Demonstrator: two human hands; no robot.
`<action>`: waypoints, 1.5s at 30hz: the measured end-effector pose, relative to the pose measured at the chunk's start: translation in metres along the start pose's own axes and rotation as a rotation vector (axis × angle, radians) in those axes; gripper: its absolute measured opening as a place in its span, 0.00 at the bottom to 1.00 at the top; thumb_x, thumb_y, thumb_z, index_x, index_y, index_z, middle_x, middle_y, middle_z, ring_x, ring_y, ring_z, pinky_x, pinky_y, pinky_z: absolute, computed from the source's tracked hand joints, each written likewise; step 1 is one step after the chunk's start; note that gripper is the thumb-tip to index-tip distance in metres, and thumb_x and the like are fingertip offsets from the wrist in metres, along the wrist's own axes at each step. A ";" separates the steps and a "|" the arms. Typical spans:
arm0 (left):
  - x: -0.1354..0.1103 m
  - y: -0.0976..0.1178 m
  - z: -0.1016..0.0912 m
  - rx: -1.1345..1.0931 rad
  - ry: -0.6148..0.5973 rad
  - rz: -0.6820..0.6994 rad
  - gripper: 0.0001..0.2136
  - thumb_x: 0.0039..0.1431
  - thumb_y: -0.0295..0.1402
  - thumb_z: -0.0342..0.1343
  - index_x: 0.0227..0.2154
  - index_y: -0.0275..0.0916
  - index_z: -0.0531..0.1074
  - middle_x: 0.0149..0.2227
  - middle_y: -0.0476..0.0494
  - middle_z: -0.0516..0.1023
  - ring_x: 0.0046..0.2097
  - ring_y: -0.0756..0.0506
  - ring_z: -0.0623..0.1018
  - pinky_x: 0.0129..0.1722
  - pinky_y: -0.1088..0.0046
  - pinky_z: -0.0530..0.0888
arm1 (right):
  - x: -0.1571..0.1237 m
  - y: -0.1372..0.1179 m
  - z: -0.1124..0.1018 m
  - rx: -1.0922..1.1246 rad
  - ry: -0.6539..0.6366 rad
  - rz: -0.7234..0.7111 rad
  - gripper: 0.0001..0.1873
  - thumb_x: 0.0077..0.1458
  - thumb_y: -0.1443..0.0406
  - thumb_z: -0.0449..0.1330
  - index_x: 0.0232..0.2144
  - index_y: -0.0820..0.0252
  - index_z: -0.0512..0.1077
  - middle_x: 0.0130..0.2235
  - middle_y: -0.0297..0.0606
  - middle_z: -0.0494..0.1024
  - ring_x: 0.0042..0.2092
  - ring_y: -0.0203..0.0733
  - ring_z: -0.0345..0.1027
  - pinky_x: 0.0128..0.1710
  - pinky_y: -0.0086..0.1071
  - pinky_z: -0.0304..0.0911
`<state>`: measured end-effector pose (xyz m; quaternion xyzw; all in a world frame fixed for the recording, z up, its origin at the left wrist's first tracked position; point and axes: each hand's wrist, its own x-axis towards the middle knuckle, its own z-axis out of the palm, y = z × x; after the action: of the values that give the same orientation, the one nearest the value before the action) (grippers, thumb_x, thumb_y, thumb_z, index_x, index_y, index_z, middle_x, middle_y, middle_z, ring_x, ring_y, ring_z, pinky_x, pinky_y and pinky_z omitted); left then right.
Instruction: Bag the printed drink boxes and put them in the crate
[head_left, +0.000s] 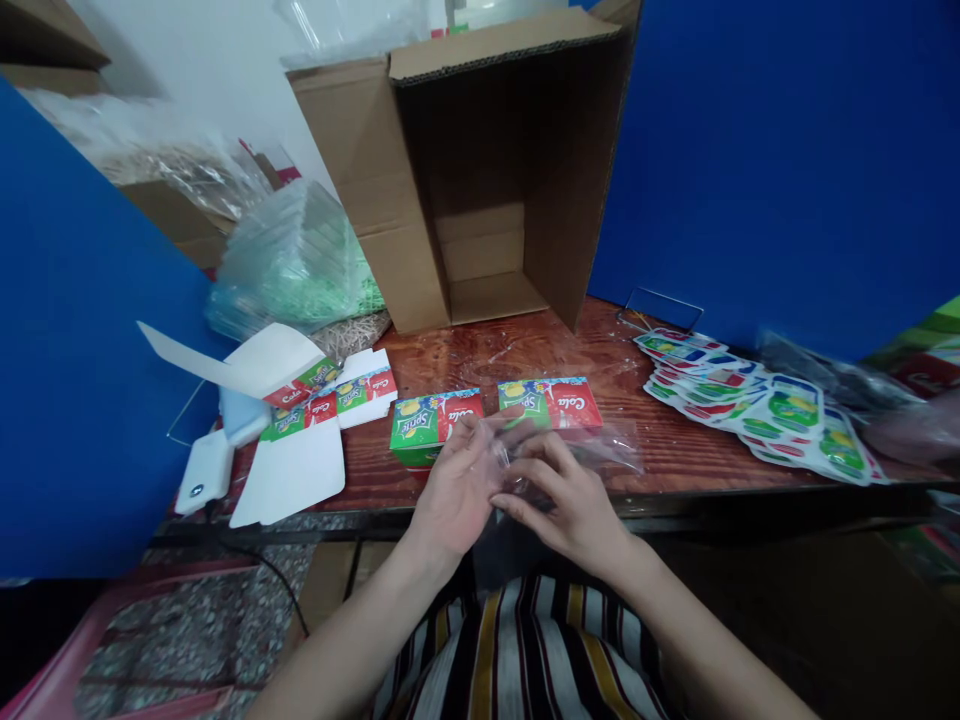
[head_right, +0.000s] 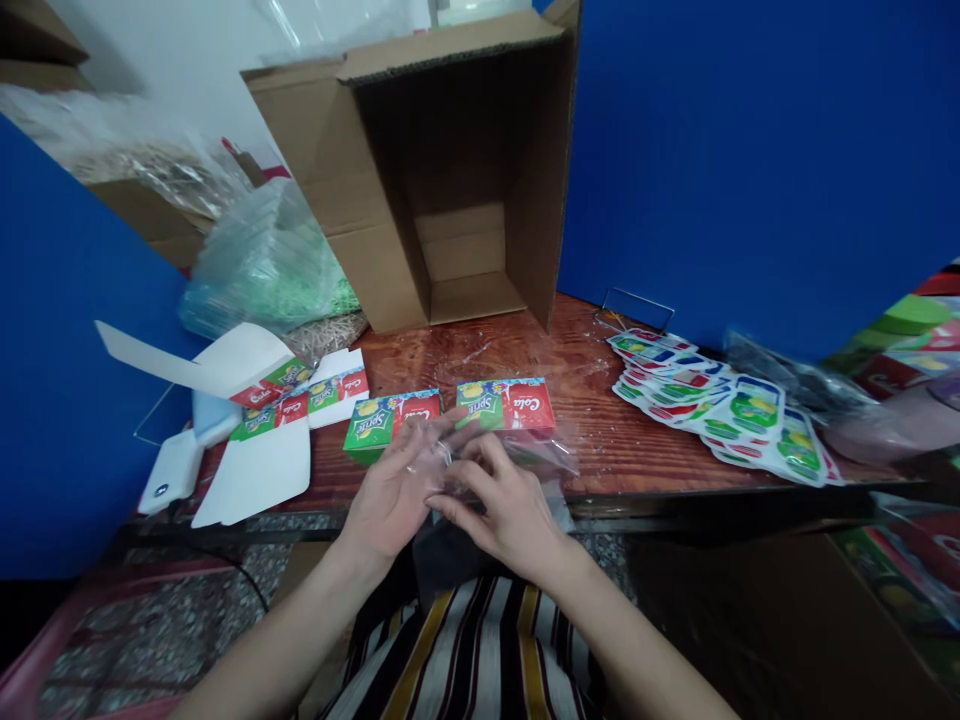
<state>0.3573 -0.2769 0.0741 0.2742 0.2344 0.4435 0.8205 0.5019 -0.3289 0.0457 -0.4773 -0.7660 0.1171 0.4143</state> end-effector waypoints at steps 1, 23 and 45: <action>0.000 0.000 0.000 -0.013 -0.006 0.005 0.07 0.58 0.34 0.59 0.34 0.42 0.66 0.54 0.44 0.74 0.59 0.38 0.71 0.52 0.58 0.74 | -0.002 -0.001 -0.001 -0.010 -0.005 -0.007 0.09 0.61 0.58 0.59 0.41 0.56 0.71 0.41 0.40 0.68 0.40 0.40 0.69 0.37 0.34 0.70; -0.016 -0.011 -0.011 0.452 -0.023 0.182 0.06 0.64 0.33 0.53 0.32 0.40 0.61 0.52 0.42 0.75 0.52 0.43 0.74 0.51 0.63 0.68 | -0.018 -0.008 -0.026 0.020 -0.190 0.018 0.12 0.59 0.60 0.61 0.26 0.59 0.68 0.40 0.39 0.73 0.46 0.46 0.63 0.44 0.39 0.64; 0.006 -0.010 -0.013 1.095 -0.396 -0.255 0.14 0.52 0.42 0.63 0.24 0.36 0.70 0.23 0.54 0.67 0.27 0.53 0.64 0.28 0.76 0.60 | -0.011 0.034 -0.054 0.458 -0.412 0.333 0.13 0.57 0.56 0.62 0.36 0.60 0.72 0.31 0.33 0.72 0.30 0.33 0.61 0.29 0.27 0.56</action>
<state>0.3582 -0.2734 0.0569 0.7045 0.3026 0.0967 0.6347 0.5665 -0.3323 0.0544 -0.4569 -0.6990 0.4456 0.3225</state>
